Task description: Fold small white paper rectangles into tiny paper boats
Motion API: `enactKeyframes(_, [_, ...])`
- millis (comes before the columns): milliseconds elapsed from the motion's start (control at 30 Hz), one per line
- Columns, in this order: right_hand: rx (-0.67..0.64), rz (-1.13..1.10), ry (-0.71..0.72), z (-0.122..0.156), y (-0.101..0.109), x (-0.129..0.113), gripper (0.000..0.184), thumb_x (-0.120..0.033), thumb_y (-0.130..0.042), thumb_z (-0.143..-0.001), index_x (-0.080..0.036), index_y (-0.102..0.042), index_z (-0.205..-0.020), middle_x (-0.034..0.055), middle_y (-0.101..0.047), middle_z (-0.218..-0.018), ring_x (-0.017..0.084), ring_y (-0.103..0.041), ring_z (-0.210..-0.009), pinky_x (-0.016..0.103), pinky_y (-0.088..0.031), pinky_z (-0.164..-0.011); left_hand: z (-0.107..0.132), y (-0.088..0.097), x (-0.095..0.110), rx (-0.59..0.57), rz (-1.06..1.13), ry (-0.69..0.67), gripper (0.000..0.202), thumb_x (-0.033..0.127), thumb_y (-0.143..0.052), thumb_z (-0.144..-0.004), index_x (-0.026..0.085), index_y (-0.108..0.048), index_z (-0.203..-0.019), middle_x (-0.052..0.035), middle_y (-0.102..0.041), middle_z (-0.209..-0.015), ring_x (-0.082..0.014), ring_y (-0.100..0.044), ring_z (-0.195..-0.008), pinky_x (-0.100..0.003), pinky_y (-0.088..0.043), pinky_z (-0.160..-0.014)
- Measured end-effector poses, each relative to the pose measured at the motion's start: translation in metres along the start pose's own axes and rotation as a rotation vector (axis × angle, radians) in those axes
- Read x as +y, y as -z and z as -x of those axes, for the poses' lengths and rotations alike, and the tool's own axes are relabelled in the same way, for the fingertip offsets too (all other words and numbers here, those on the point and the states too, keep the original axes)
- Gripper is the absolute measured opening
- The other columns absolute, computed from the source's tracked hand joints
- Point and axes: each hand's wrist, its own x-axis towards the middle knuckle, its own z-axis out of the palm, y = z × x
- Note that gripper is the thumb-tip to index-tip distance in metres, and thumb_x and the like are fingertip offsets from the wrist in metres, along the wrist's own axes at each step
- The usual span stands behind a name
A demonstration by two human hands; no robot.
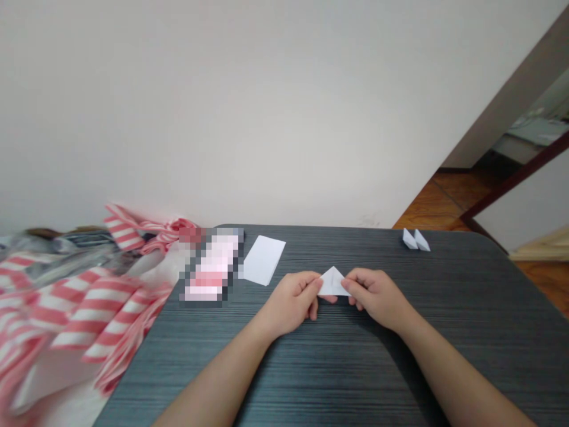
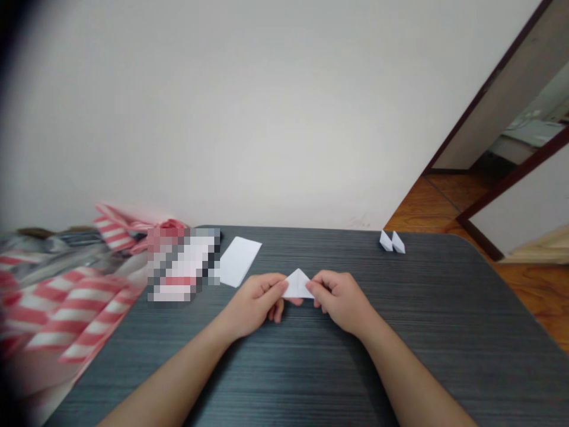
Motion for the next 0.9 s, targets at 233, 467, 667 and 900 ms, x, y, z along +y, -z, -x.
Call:
enactKeyframes(233, [0.011,0.027,0.033,0.0012,0.0019,0.0025,0.030,-0.029,-0.053,-0.091,-0.019,-0.058,-0.064,-0.0026,-0.059,-0.053,0.011,-0.052,-0.047,0.021,-0.040,-0.049,0.0002,0.0021,-0.0049,-0.033,0.047,-0.018,0.044,0.046,-0.042,-0.096,0.011,-0.069,-0.090,-0.0019,-0.062,-0.056,-0.0100,-0.049,-0.045,-0.020,-0.035,-0.046])
enactKeyframes(467, [-0.093,0.029,0.088,0.0029,0.0009,0.0006,0.027,-0.026,-0.056,-0.090,-0.018,-0.060,-0.065,-0.0023,-0.060,-0.053,0.011,-0.052,-0.048,0.021,-0.039,-0.050,0.0009,0.0010,-0.0032,-0.012,0.045,-0.019,0.036,0.045,-0.051,-0.093,0.014,-0.064,-0.081,0.0013,-0.057,-0.054,-0.0100,-0.050,-0.047,-0.019,-0.036,-0.046])
enactKeyframes(667, [-0.113,0.026,0.098,0.0027,-0.0036,0.0018,0.025,-0.026,-0.056,-0.091,-0.017,-0.062,-0.069,-0.0017,-0.062,-0.055,0.011,-0.053,-0.049,0.021,-0.039,-0.050,0.0001,-0.0009,-0.0034,0.005,0.010,0.032,0.034,0.044,-0.053,-0.091,0.015,-0.062,-0.076,0.0029,-0.056,-0.055,-0.0094,-0.050,-0.048,-0.018,-0.036,-0.044])
enactKeyframes(900, [-0.127,-0.241,0.160,0.0063,-0.0064,0.0067,0.026,-0.024,-0.067,-0.084,-0.020,-0.057,-0.108,-0.0007,-0.062,-0.080,0.012,-0.055,-0.064,0.023,-0.043,-0.058,-0.0005,-0.0005,-0.0012,0.030,0.038,0.051,0.034,0.044,-0.053,-0.091,0.015,-0.063,-0.078,0.0006,-0.062,-0.060,-0.0099,-0.051,-0.047,-0.019,-0.037,-0.044])
